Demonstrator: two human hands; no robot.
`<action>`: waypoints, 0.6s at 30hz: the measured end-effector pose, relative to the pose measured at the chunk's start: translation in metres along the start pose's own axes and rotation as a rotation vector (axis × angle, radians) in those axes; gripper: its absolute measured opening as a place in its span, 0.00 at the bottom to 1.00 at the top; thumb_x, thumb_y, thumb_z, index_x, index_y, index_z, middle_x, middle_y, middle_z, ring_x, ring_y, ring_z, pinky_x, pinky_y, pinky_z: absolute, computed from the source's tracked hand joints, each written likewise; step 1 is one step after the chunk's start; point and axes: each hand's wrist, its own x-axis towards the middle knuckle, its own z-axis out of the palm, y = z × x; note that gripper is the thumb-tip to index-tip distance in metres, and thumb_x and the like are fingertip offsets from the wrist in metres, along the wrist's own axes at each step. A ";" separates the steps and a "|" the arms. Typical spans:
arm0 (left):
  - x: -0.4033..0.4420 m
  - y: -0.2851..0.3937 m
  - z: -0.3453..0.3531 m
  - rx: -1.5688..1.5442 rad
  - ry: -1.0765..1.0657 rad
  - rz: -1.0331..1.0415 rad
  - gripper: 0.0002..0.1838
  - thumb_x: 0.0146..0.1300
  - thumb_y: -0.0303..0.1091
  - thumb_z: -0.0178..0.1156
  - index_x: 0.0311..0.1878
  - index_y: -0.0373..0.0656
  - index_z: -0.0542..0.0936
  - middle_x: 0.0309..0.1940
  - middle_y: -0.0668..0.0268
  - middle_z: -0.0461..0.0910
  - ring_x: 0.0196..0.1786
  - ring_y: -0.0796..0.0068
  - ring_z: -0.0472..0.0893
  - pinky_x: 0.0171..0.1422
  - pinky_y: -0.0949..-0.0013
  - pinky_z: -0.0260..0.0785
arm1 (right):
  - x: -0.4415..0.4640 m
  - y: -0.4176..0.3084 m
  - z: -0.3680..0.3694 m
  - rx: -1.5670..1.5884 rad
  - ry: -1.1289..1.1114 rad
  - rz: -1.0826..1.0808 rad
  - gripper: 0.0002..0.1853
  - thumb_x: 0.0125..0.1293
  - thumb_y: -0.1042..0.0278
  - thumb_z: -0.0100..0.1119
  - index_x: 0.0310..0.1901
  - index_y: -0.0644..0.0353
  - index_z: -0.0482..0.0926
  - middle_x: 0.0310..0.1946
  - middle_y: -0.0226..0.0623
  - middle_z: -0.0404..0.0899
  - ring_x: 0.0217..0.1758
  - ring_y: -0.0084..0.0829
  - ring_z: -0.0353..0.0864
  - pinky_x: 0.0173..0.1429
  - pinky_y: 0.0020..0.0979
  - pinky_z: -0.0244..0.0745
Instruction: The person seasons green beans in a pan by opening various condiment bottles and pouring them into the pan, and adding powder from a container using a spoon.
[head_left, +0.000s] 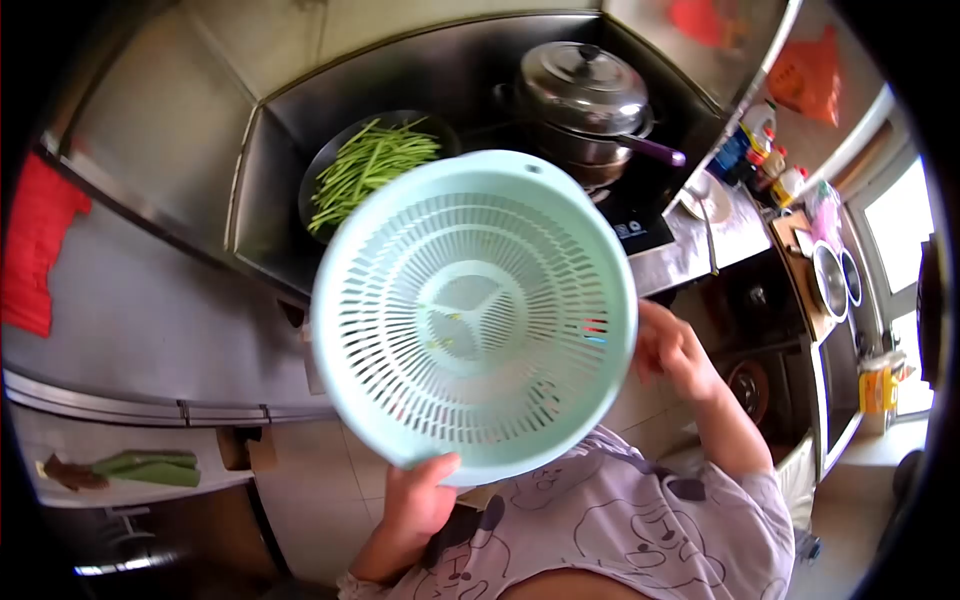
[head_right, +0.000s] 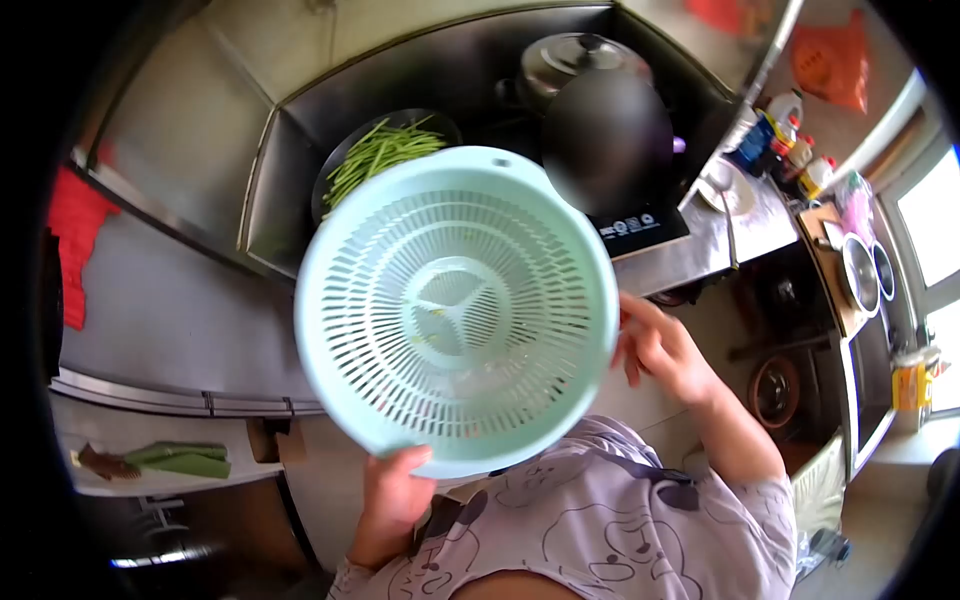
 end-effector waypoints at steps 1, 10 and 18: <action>0.010 -0.004 -0.002 -0.020 -0.034 -0.093 0.34 0.53 0.19 0.57 0.67 0.35 0.63 0.58 0.56 0.72 0.63 0.61 0.73 0.70 0.54 0.61 | -0.022 0.003 0.004 0.034 0.066 0.038 0.52 0.60 0.31 0.58 0.70 0.68 0.55 0.36 0.39 0.78 0.26 0.23 0.78 0.30 0.22 0.73; 0.081 -0.156 0.158 0.397 -0.444 -0.693 0.24 0.62 0.25 0.54 0.63 0.33 0.68 0.55 0.52 0.77 0.55 0.52 0.80 0.54 0.42 0.77 | -0.202 0.070 -0.096 0.213 0.893 0.292 0.15 0.63 0.69 0.55 0.49 0.66 0.74 0.31 0.33 0.81 0.23 0.20 0.75 0.22 0.22 0.67; 0.128 -0.309 0.289 0.341 -0.728 -0.856 0.38 0.73 0.46 0.50 0.77 0.49 0.42 0.68 0.51 0.60 0.61 0.34 0.71 0.58 0.37 0.71 | -0.362 0.142 -0.313 0.737 1.294 0.507 0.09 0.60 0.71 0.53 0.39 0.67 0.76 0.23 0.39 0.77 0.17 0.23 0.72 0.16 0.21 0.64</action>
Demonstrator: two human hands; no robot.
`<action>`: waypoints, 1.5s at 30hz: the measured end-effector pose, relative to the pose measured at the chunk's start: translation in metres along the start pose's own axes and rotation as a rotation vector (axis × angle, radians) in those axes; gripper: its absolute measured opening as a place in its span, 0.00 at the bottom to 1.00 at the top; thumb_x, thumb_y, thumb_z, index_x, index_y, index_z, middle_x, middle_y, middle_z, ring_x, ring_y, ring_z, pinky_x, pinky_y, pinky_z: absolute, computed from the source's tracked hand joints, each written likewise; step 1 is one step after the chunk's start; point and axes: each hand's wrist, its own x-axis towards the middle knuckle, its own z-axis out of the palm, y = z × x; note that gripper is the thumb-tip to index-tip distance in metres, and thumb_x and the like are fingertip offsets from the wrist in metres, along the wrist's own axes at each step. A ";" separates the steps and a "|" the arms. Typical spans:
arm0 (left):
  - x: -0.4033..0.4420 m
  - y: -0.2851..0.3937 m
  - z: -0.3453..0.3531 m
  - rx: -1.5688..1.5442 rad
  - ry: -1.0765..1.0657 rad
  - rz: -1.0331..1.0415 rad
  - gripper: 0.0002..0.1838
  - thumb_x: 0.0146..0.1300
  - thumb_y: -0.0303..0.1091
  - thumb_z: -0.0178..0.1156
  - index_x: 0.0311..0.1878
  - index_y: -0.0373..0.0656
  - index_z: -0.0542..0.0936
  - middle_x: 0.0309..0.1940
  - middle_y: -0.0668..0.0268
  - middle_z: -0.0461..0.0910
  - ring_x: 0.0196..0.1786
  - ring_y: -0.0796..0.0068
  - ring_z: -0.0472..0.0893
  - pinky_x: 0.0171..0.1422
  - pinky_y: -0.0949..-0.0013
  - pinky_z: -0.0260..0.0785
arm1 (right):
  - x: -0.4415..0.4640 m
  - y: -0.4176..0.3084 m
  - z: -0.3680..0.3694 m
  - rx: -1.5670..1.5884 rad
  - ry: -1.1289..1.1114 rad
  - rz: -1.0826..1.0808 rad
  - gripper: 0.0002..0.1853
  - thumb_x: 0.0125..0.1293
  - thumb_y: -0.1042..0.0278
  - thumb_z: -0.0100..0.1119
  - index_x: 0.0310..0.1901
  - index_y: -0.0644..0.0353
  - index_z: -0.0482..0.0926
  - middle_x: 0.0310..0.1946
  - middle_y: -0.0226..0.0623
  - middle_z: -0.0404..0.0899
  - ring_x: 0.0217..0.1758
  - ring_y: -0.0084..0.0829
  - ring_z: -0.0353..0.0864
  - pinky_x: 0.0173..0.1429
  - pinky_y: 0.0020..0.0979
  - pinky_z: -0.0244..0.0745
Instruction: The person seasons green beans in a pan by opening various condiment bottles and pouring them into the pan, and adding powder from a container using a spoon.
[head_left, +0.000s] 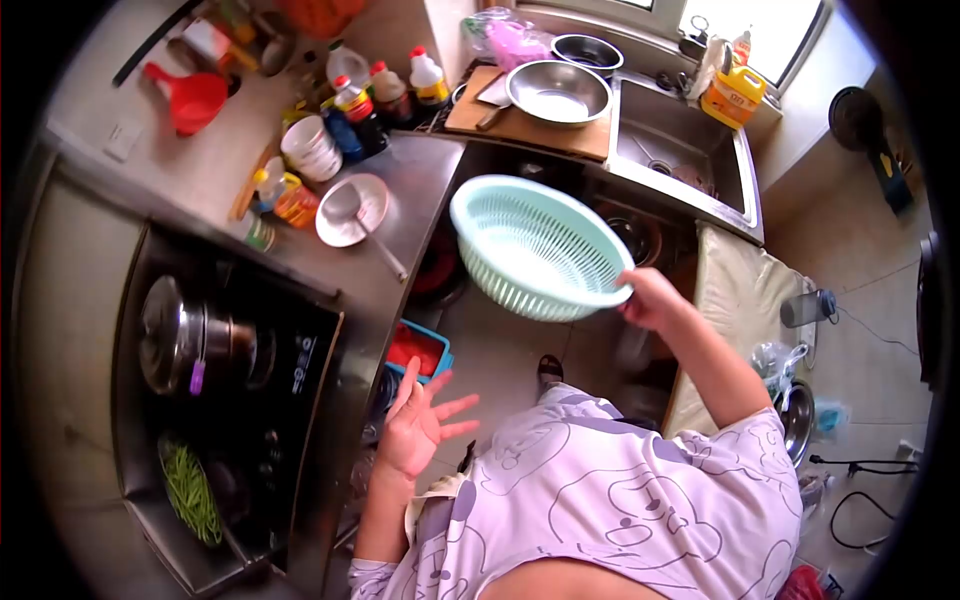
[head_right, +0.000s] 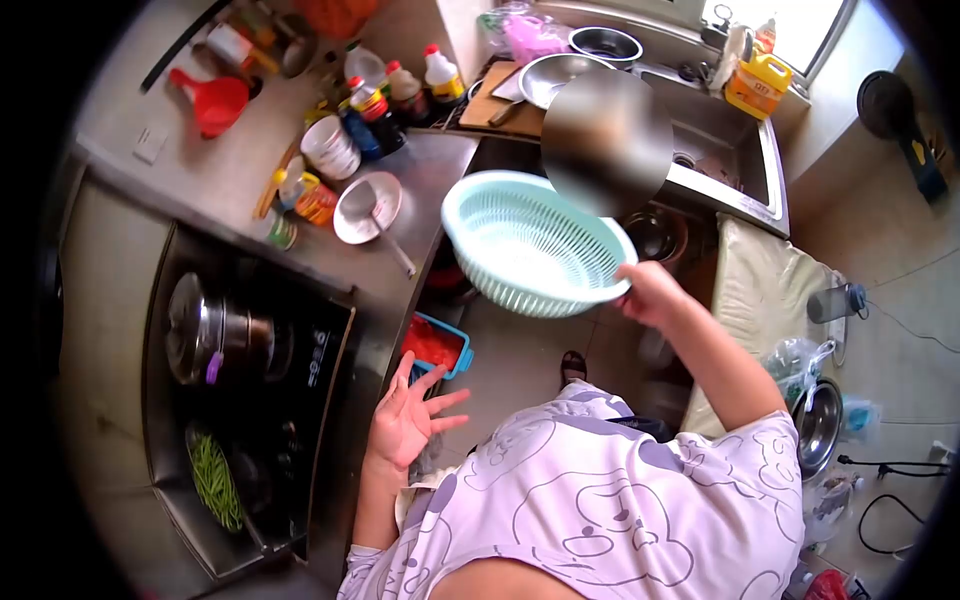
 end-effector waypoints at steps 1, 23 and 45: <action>0.015 -0.001 0.004 0.044 0.042 -0.012 0.40 0.73 0.45 0.50 0.77 0.49 0.38 0.69 0.50 0.57 0.62 0.35 0.71 0.57 0.37 0.72 | 0.036 -0.016 -0.038 0.212 -0.001 0.011 0.09 0.61 0.70 0.52 0.40 0.65 0.74 0.23 0.37 0.76 0.17 0.20 0.69 0.16 0.18 0.63; 0.194 0.014 -0.065 0.780 0.171 -0.067 0.27 0.72 0.37 0.54 0.72 0.48 0.62 0.63 0.62 0.70 0.54 0.76 0.78 0.55 0.71 0.72 | 0.324 -0.276 -0.034 0.219 0.441 -0.407 0.13 0.66 0.60 0.58 0.39 0.63 0.74 0.23 0.45 0.80 0.15 0.26 0.73 0.16 0.22 0.70; 0.114 -0.174 -0.139 0.631 1.039 -0.314 0.19 0.71 0.40 0.55 0.62 0.45 0.76 0.44 0.66 0.82 0.43 0.76 0.81 0.47 0.75 0.72 | 0.464 -0.310 0.314 -0.474 0.512 -1.036 0.46 0.45 0.56 0.79 0.61 0.68 0.63 0.56 0.54 0.66 0.60 0.49 0.68 0.64 0.41 0.65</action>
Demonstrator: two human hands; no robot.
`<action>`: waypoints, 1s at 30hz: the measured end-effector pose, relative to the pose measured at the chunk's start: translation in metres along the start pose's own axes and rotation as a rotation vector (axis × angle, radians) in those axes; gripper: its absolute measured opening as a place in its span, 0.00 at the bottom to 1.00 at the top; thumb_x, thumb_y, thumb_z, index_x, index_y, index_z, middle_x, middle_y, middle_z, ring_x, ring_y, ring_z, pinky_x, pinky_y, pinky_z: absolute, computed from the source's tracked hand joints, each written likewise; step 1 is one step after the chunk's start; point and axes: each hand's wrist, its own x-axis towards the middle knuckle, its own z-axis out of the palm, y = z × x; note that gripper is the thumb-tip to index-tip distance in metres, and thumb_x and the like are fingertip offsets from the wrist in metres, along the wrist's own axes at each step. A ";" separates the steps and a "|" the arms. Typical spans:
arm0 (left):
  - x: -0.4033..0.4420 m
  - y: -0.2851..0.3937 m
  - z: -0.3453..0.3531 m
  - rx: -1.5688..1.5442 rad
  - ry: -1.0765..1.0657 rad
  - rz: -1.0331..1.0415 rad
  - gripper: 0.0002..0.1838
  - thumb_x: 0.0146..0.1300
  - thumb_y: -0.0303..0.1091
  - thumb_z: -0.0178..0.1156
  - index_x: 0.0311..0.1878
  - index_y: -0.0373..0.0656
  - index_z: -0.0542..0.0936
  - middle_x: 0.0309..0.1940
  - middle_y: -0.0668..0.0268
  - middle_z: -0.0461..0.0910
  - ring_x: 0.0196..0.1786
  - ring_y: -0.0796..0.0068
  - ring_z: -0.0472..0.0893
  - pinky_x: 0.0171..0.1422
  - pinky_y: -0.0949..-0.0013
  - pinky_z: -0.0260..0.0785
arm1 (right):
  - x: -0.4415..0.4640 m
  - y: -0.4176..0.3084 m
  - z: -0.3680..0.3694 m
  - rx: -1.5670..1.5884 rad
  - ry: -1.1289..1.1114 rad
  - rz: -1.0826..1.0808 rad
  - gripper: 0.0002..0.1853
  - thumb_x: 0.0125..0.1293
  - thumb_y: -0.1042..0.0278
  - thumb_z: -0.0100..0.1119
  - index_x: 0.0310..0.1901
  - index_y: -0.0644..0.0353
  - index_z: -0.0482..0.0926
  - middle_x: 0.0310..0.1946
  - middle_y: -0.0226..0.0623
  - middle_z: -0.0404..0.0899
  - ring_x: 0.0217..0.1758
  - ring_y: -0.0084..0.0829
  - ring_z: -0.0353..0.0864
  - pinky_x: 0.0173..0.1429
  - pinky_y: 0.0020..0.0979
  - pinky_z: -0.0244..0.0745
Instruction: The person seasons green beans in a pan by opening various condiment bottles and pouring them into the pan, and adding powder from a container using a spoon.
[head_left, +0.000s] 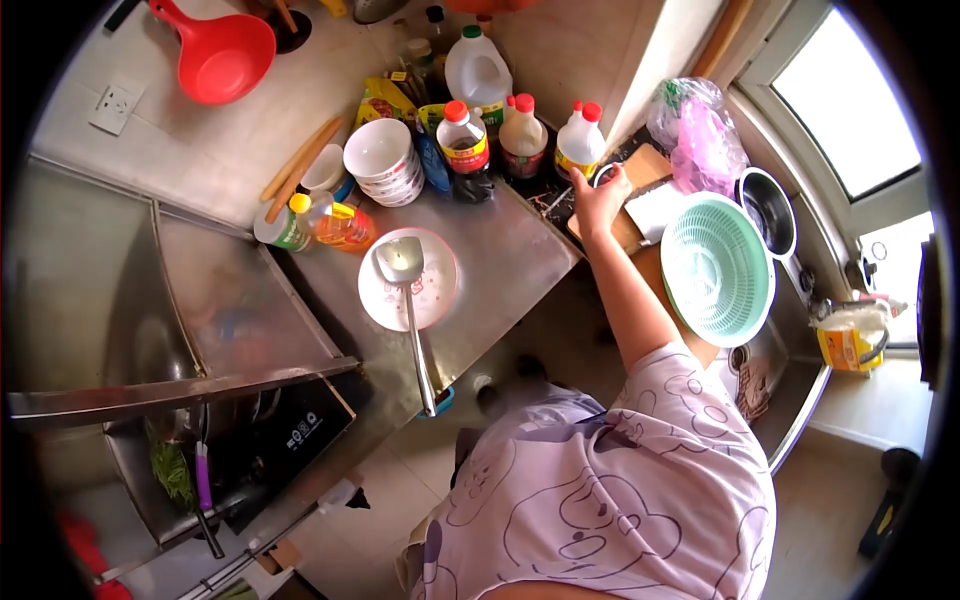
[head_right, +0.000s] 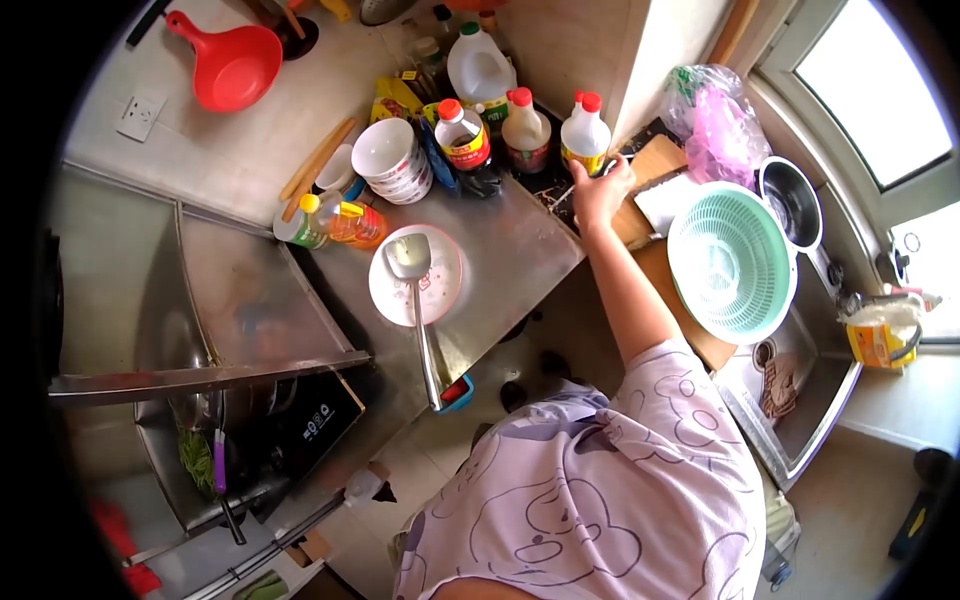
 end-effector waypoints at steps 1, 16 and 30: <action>-0.006 -0.008 0.007 -0.006 0.031 -0.035 0.19 0.71 0.40 0.55 0.62 0.45 0.76 0.44 0.66 0.82 0.42 0.76 0.81 0.47 0.74 0.72 | 0.013 0.007 0.007 0.020 -0.070 -0.029 0.49 0.44 0.56 0.80 0.63 0.69 0.61 0.59 0.55 0.65 0.64 0.50 0.65 0.68 0.42 0.62; -0.031 -0.059 0.057 -0.126 0.256 -0.203 0.18 0.70 0.38 0.56 0.60 0.46 0.76 0.42 0.62 0.83 0.38 0.74 0.82 0.43 0.72 0.74 | 0.044 0.033 0.058 0.269 -0.099 -0.139 0.50 0.37 0.60 0.81 0.61 0.65 0.61 0.56 0.46 0.68 0.62 0.43 0.69 0.67 0.40 0.64; -0.109 0.139 -0.025 -0.091 0.464 0.426 0.13 0.67 0.31 0.58 0.53 0.42 0.81 0.33 0.61 0.81 0.33 0.74 0.80 0.37 0.72 0.72 | -0.080 -0.132 -0.187 0.892 -1.032 -0.241 0.47 0.36 0.57 0.78 0.59 0.70 0.67 0.48 0.42 0.79 0.49 0.34 0.79 0.54 0.37 0.76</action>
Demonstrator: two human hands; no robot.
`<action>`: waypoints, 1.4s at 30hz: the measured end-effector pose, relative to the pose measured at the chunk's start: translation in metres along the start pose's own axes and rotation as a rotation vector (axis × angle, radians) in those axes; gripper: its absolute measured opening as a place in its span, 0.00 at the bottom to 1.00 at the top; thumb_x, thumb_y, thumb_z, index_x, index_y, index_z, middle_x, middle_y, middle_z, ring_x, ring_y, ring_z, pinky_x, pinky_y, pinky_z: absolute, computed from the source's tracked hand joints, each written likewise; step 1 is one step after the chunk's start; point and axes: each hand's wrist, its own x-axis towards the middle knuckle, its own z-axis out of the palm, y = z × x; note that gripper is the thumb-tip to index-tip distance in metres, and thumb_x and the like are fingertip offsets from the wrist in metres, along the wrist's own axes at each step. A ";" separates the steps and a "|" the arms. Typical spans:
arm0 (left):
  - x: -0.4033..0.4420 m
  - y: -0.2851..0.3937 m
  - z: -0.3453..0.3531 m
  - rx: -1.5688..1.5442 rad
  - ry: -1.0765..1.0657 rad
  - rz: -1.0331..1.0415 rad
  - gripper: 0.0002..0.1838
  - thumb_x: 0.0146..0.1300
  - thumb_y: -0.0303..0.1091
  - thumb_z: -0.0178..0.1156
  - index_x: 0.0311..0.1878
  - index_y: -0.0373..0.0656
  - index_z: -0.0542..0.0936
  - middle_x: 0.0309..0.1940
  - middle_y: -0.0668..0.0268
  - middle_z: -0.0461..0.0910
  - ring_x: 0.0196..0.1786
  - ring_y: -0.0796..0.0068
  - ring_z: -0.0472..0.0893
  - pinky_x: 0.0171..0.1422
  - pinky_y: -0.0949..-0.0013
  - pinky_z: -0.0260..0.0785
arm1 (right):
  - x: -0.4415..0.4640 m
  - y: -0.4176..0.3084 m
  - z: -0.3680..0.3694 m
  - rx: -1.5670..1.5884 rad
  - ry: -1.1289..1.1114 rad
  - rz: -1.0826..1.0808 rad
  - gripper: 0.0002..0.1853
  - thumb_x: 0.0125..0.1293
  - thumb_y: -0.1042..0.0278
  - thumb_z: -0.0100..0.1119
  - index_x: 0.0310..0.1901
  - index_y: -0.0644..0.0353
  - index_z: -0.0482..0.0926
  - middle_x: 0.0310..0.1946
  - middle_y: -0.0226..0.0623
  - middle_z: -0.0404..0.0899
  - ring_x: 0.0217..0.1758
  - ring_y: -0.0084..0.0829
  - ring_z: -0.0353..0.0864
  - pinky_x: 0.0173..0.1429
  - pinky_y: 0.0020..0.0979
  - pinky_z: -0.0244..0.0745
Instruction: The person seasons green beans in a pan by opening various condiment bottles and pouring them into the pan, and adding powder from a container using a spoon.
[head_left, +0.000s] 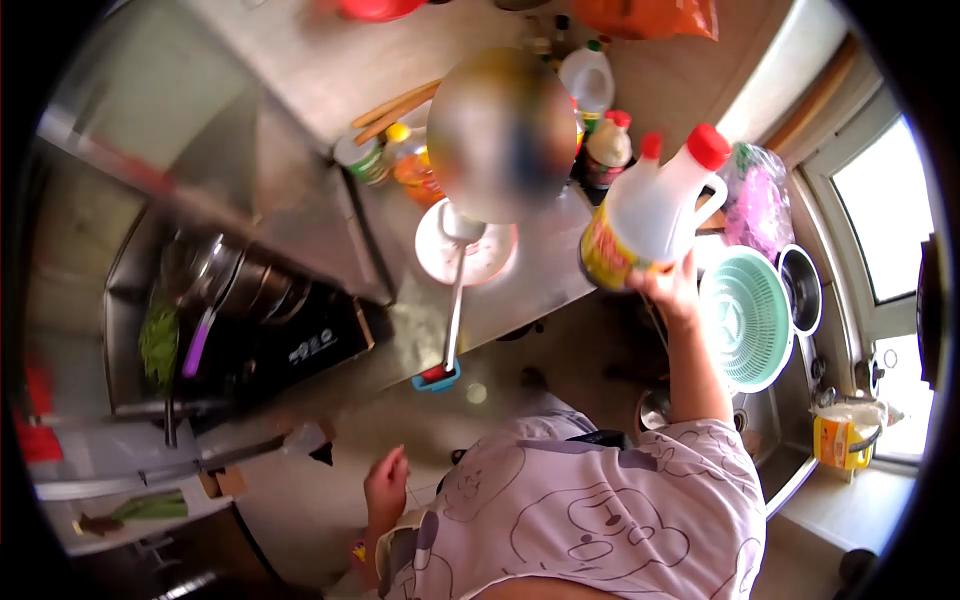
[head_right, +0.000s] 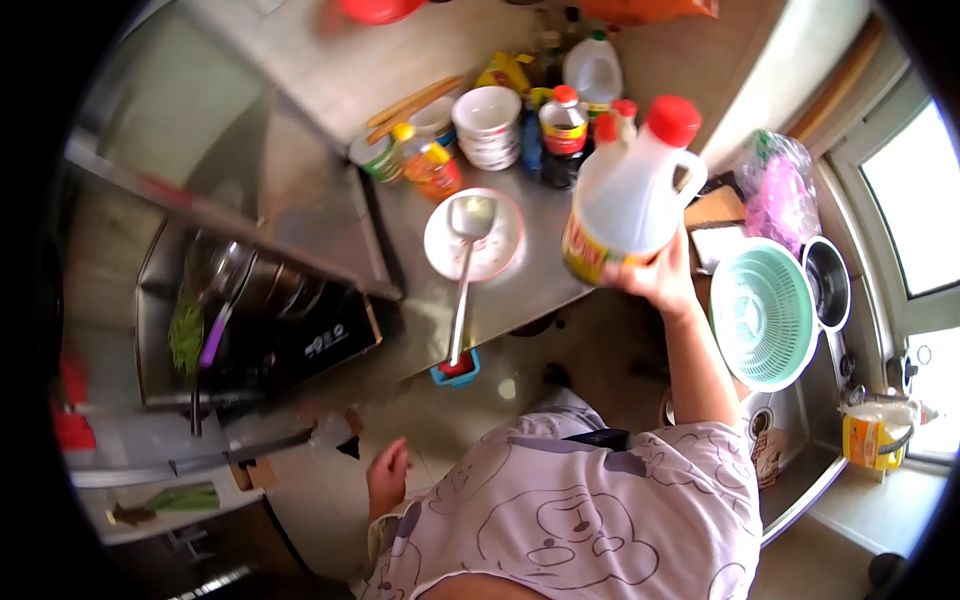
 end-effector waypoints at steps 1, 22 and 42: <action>0.003 0.029 -0.012 -0.055 0.062 0.111 0.12 0.66 0.28 0.59 0.52 0.41 0.81 0.32 0.61 0.81 0.34 0.74 0.80 0.38 0.73 0.71 | -0.014 -0.011 0.017 0.037 -0.187 0.063 0.53 0.36 0.52 0.81 0.63 0.69 0.64 0.52 0.44 0.77 0.54 0.38 0.79 0.58 0.39 0.75; -0.151 -0.026 -0.272 -0.005 0.554 0.784 0.18 0.49 0.22 0.72 0.45 0.41 0.81 0.40 0.61 0.81 0.36 0.66 0.81 0.37 0.69 0.74 | -0.204 -0.043 0.424 -0.155 -1.504 -0.197 0.55 0.28 0.61 0.84 0.63 0.60 0.64 0.55 0.41 0.73 0.57 0.40 0.76 0.61 0.37 0.71; -0.057 -0.077 -0.384 0.078 0.898 0.607 0.06 0.56 0.24 0.58 0.27 0.38 0.70 0.22 0.61 0.70 0.24 0.64 0.69 0.28 0.66 0.62 | -0.144 -0.005 0.581 -0.006 -1.442 -0.375 0.55 0.28 0.63 0.83 0.63 0.62 0.63 0.54 0.45 0.75 0.54 0.43 0.80 0.57 0.36 0.76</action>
